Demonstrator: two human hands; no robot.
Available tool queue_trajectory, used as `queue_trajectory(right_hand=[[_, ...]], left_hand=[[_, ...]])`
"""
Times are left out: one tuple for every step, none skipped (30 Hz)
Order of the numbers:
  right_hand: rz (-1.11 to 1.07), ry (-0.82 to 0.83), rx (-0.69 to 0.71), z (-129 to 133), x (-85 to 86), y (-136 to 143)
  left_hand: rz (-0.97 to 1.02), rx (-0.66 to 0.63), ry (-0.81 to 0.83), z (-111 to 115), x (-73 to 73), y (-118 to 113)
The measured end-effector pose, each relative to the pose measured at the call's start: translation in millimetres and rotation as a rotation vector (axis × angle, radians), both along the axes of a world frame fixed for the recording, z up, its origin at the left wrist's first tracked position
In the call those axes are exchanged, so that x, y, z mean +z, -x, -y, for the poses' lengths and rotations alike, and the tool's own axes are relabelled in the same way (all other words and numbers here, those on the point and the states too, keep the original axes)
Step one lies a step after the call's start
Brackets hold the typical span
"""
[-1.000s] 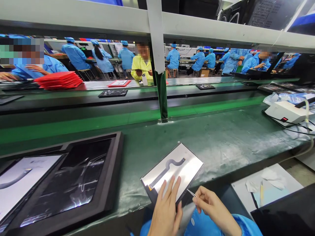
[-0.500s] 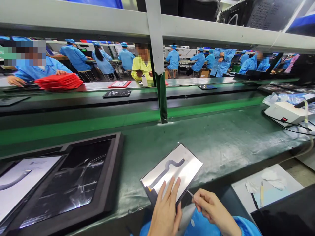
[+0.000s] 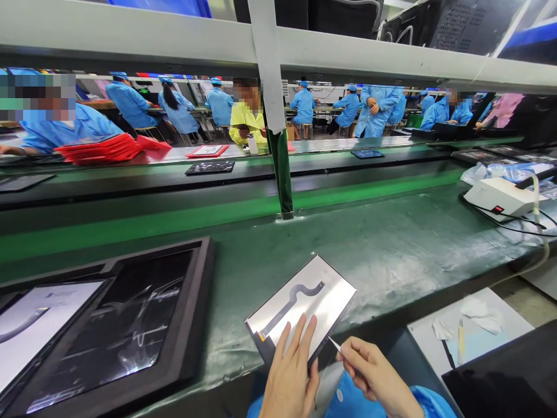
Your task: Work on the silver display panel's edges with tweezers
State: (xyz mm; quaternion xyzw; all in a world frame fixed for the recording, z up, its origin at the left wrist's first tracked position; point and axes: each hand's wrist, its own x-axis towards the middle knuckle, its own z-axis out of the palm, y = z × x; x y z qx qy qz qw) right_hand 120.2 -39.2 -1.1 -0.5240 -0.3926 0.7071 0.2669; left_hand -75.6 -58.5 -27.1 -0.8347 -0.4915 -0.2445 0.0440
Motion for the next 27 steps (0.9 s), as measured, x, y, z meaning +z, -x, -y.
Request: queue_trajectory(right_hand=[[-0.001,0.013,-0.006,0.2,-0.5,0.3],[-0.008,0.029,-0.013,0.6,-1.3,0.8],[-0.018,0.052,-0.020,1.2,-2.1,1.3],[-0.030,0.075,-0.031,1.8,-2.8,1.9],[-0.044,0.093,-0.040,2.4,-3.1,2.4],[-0.058,0.101,-0.045,3.0,-2.9,2.8],[-0.069,0.100,-0.050,3.4,-2.3,3.0],[-0.079,0.093,-0.055,3.6,-1.4,3.0],[-0.086,0.084,-0.060,3.6,-0.4,2.9],[-0.090,0.073,-0.068,3.6,0.4,2.8],[-0.092,0.063,-0.080,3.5,0.9,2.6],[-0.093,0.053,-0.094,3.4,0.8,2.5],[-0.097,0.047,-0.106,3.4,0.1,2.6],[-0.103,0.047,-0.114,3.4,-1.2,2.9],[-0.109,0.056,-0.120,3.6,-2.7,3.3],[-0.116,0.074,-0.120,3.9,-4.3,4.0],[-0.122,0.096,-0.119,4.2,-5.8,4.7],[-0.126,0.116,-0.114,4.7,-6.8,5.4],[-0.130,0.131,-0.108,5.2,-7.3,6.1],[-0.134,0.136,-0.105,5.7,-7.3,6.6],[-0.140,0.130,-0.108,6.2,-7.0,7.0],[-0.148,0.114,-0.117,6.7,-6.5,7.1],[-0.154,0.097,-0.132,7.1,-6.1,6.9],[-0.158,0.081,-0.148,7.4,-5.9,6.6],[-0.158,0.067,-0.160,7.6,-6.0,6.3],[-0.157,0.056,-0.165,7.7,-6.4,6.0],[-0.157,0.053,-0.164,7.7,-7.0,5.8]], left_hand=[[-0.004,0.003,0.003,-0.1,-0.2,-0.1],[-0.007,0.004,0.003,-0.1,-0.3,-0.1],[-0.009,0.002,0.001,-0.3,-0.5,0.0],[-0.010,0.000,0.001,-0.4,-0.6,0.1],[-0.009,-0.003,0.001,-0.5,-0.8,0.4],[-0.007,-0.007,0.001,-0.5,-0.9,0.8],[-0.006,-0.012,0.001,-0.5,-1.2,1.2],[-0.007,-0.013,0.004,-0.4,-1.5,1.5],[-0.008,-0.009,0.007,-0.3,-1.9,1.8],[-0.007,-0.003,0.008,-0.1,-2.5,2.0],[-0.005,0.002,0.009,0.2,-3.2,2.1],[-0.003,0.007,0.010,0.4,-4.0,2.0],[-0.001,0.011,0.009,0.6,-4.7,1.9],[-0.002,0.009,0.007,0.8,-5.4,1.8],[-0.004,0.005,0.007,0.9,-5.7,1.7],[-0.008,0.003,0.009,0.9,-5.8,1.5],[-0.010,0.003,0.012,0.8,-5.5,1.4],[-0.012,0.000,0.013,0.7,-4.8,1.3],[-0.013,-0.004,0.018,0.5,-3.9,1.2],[-0.012,-0.007,0.022,0.3,-2.8,1.1],[-0.009,-0.010,0.024,0.2,-1.6,0.9],[-0.007,-0.012,0.027,0.1,-0.5,0.7],[-0.002,-0.011,0.029,0.1,0.5,0.5],[0.005,-0.007,0.028,0.2,1.1,0.4],[0.010,-0.003,0.030,0.3,1.4,0.3],[0.014,0.001,0.034,0.5,1.4,0.2],[0.015,0.002,0.043,0.8,1.1,0.2]])
